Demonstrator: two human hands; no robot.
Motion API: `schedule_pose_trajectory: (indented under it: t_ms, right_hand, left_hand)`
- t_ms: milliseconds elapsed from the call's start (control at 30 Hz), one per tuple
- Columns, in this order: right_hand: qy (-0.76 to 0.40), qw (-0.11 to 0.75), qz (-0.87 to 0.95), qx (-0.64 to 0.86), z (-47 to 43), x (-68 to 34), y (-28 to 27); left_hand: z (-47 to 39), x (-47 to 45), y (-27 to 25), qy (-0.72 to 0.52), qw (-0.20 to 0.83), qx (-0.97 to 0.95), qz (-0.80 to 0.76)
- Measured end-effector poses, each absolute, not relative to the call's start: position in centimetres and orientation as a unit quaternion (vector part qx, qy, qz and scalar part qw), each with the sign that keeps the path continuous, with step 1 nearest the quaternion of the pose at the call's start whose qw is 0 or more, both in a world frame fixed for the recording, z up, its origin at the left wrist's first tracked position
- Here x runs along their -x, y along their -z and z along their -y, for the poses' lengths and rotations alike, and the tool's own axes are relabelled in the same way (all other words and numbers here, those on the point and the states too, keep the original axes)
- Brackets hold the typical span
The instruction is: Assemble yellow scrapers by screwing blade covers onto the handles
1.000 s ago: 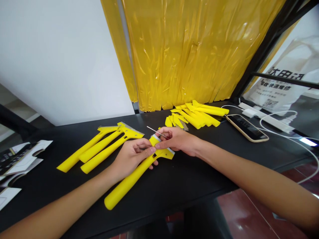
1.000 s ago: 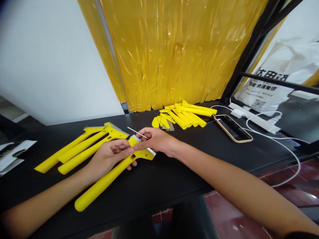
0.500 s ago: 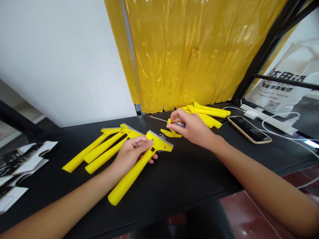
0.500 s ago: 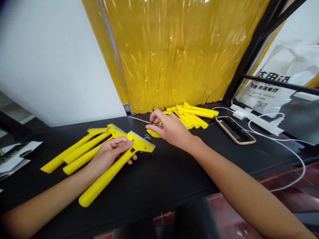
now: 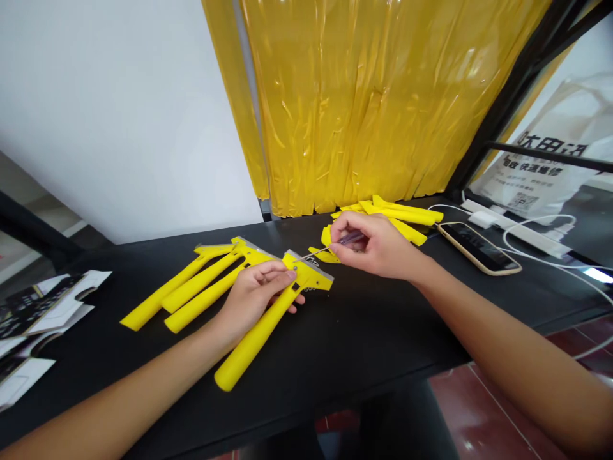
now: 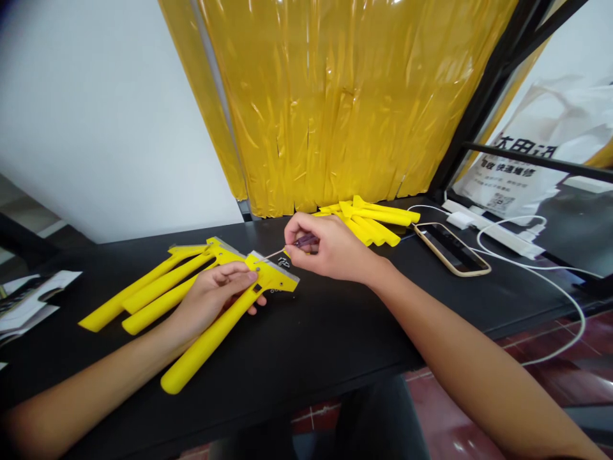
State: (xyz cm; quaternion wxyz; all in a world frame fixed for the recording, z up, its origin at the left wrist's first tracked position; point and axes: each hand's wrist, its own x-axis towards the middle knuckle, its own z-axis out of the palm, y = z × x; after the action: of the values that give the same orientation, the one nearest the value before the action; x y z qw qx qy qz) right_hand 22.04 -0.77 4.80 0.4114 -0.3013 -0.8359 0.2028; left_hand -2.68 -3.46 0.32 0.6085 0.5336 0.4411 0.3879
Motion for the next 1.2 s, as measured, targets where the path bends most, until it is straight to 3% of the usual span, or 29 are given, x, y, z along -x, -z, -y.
schedule_pose_trajectory:
  t_ms: [567, 833, 1200]
  right_hand:
    - [-0.113, 0.368, 0.883, 0.269, 0.8, -22.0, -4.6]
    - [-0.031, 0.344, 0.902, 0.259, 1.7, -21.3, -4.1]
    - [-0.048, 0.358, 0.882, 0.303, 2.5, -20.9, -4.2]
  left_hand:
    - [3.4, 2.6, 0.0, -0.403, 0.587, -0.553, -0.433]
    - [3.5, 2.5, -0.5, -0.466, 0.473, -0.585, -0.466]
    - [4.0, 3.0, -1.4, -0.527, 0.383, -0.590, -0.477]
